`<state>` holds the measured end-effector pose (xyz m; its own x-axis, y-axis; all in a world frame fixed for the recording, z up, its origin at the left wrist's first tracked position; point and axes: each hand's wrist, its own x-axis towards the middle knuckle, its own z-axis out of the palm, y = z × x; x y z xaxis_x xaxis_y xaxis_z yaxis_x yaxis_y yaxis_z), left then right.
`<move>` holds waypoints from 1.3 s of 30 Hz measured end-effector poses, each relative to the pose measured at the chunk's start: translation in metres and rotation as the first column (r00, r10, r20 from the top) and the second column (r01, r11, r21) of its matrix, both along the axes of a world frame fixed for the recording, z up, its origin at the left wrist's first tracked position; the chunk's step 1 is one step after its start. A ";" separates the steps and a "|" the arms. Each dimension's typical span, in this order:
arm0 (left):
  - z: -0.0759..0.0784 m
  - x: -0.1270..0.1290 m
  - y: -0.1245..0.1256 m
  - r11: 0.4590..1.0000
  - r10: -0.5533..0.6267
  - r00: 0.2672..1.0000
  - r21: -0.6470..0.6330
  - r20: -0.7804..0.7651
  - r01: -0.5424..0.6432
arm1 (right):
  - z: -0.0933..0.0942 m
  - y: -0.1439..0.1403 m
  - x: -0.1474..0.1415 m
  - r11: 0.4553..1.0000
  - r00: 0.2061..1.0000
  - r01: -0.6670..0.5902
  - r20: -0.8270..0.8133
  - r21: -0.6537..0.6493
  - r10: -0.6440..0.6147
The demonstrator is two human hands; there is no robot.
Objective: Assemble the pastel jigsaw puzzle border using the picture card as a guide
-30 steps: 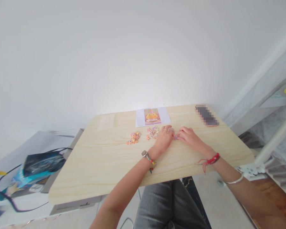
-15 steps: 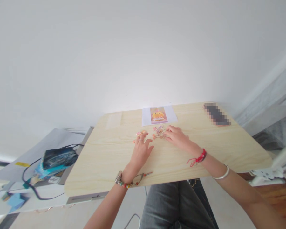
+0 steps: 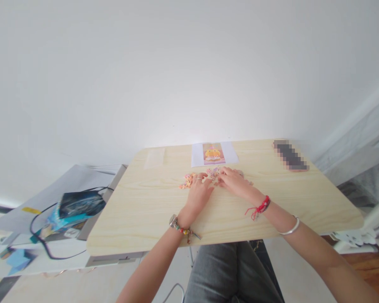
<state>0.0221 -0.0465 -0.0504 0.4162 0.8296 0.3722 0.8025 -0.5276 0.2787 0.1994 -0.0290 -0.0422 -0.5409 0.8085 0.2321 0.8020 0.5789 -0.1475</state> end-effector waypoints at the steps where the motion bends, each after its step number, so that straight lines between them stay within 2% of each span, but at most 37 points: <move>1: 0.002 0.003 0.001 1.000 -0.006 1.000 -0.006 -0.012 0.006 | 0.000 0.000 0.000 1.000 1.000 -0.009 0.003 0.006 0.009; 6: 0.008 0.012 0.003 1.000 0.000 0.998 0.015 -0.069 0.001 | -0.003 0.003 0.000 0.995 0.996 -0.062 0.073 0.079 0.057; 10: 0.006 0.013 0.005 0.999 0.008 0.999 0.046 -0.042 -0.006 | -0.007 0.001 0.001 0.984 0.992 -0.084 0.105 0.155 0.068; 16: 0.005 0.005 -0.002 0.992 -0.061 0.997 0.118 0.054 0.054 | -0.001 -0.013 0.006 0.953 0.994 -0.101 -0.009 0.285 0.108; 21: 0.013 -0.001 -0.012 0.982 -0.128 0.984 0.151 0.127 0.109 | 0.007 -0.025 0.008 0.954 0.976 -0.110 -0.152 0.278 0.157; 28: 0.020 0.003 -0.015 0.990 -0.110 0.982 0.109 0.153 0.094 | 0.015 -0.031 0.012 0.981 0.978 -0.076 -0.177 0.179 0.108; 33: 0.017 0.024 -0.007 0.982 -0.163 0.978 0.120 0.128 0.148 | 0.012 -0.034 0.033 0.987 0.981 -0.028 -0.185 0.155 0.057; 39: 0.016 0.077 0.008 0.968 -0.239 0.971 0.078 0.017 0.237 | 0.001 -0.034 0.078 0.988 0.988 0.083 -0.140 0.133 -0.064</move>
<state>0.0995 -0.0382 -0.0344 0.5874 0.6775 0.4426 0.6445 -0.7224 0.2504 0.2774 -0.0627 -0.0411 -0.4368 0.8000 0.4113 0.8214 0.5411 -0.1800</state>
